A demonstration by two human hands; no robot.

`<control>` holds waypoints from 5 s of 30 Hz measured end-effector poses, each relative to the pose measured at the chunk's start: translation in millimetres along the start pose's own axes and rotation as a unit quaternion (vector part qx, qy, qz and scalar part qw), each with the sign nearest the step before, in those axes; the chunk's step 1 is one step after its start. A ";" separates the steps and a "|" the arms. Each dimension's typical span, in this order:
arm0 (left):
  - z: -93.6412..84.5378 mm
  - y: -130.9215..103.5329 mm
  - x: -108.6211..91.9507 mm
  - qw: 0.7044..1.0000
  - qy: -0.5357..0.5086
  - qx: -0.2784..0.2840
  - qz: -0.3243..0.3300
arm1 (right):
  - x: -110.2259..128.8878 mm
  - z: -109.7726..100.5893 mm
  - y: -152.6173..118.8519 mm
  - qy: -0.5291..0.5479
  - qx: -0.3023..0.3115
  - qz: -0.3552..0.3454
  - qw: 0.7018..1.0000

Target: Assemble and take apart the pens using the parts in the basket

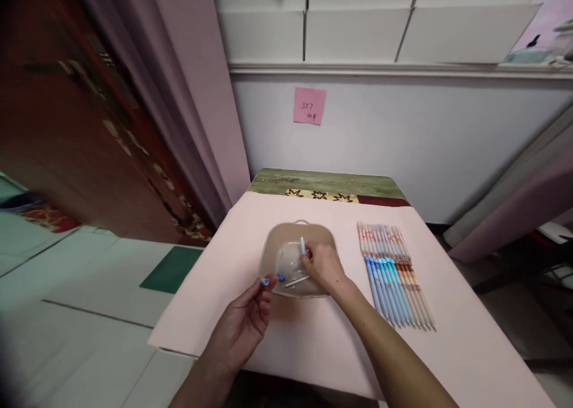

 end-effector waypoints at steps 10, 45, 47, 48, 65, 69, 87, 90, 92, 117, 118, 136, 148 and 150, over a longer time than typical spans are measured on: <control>33.8 1.4 -17.0 0.976 0.142 0.078 0.143 | 12.2 1.9 -24.0 0.329 0.008 0.072 0.942; 62.7 8.7 14.3 0.955 0.194 0.167 0.152 | 23.1 1.2 -71.1 0.696 0.014 0.113 0.709; 55.4 19.4 19.8 0.976 0.132 0.147 0.088 | 17.4 -3.5 -71.3 0.658 -0.018 0.116 0.744; 52.3 22.8 20.7 0.982 0.110 0.134 0.072 | 14.9 -6.1 -71.4 0.638 -0.034 0.115 0.761; 44.9 23.2 24.0 0.994 0.036 0.102 0.031 | 14.9 -56.0 -83.8 0.284 -0.173 0.042 0.942; 42.5 23.1 24.5 0.994 0.033 0.093 0.037 | 15.2 -54.3 -84.4 0.287 -0.177 0.044 0.940; 44.2 16.3 38.6 0.994 -0.008 0.104 -0.036 | 43.3 -75.6 -91.1 0.151 -0.261 -0.117 0.946; 45.1 12.1 23.1 0.991 -0.066 0.113 -0.034 | 16.7 -80.7 -78.5 0.176 -0.244 -0.041 0.953; 45.2 8.0 15.1 0.988 -0.090 0.117 -0.035 | 0.2 -76.8 -63.2 0.169 -0.212 0.004 0.963; 24.7 -0.6 35.0 0.986 -0.033 0.158 -0.033 | 69.6 -65.6 -89.4 0.222 -0.206 -0.158 0.940; 24.9 -1.8 33.2 0.987 -0.026 0.157 -0.033 | 66.4 -69.4 -88.2 0.214 -0.220 -0.148 0.940; 34.7 -5.1 25.3 0.984 0.090 0.136 0.066 | 37.7 -73.9 -71.9 0.156 -0.181 -0.029 0.971; 26.6 1.6 11.5 0.994 -0.065 0.090 0.014 | 41.1 -84.0 -70.0 0.180 -0.211 -0.085 0.957; 25.5 -1.0 -4.8 0.993 -0.072 0.086 0.043 | 15.4 -89.4 -56.6 0.137 -0.222 -0.023 0.965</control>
Point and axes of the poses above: each hand's wrist, its own y-axis towards the middle knuckle, its own z-axis out of the palm, x = y × z, the point moved 8 cm from there along y, towards the middle knuckle, and after that the axes turned 8 degrees about -y, right-handed, at the moved point
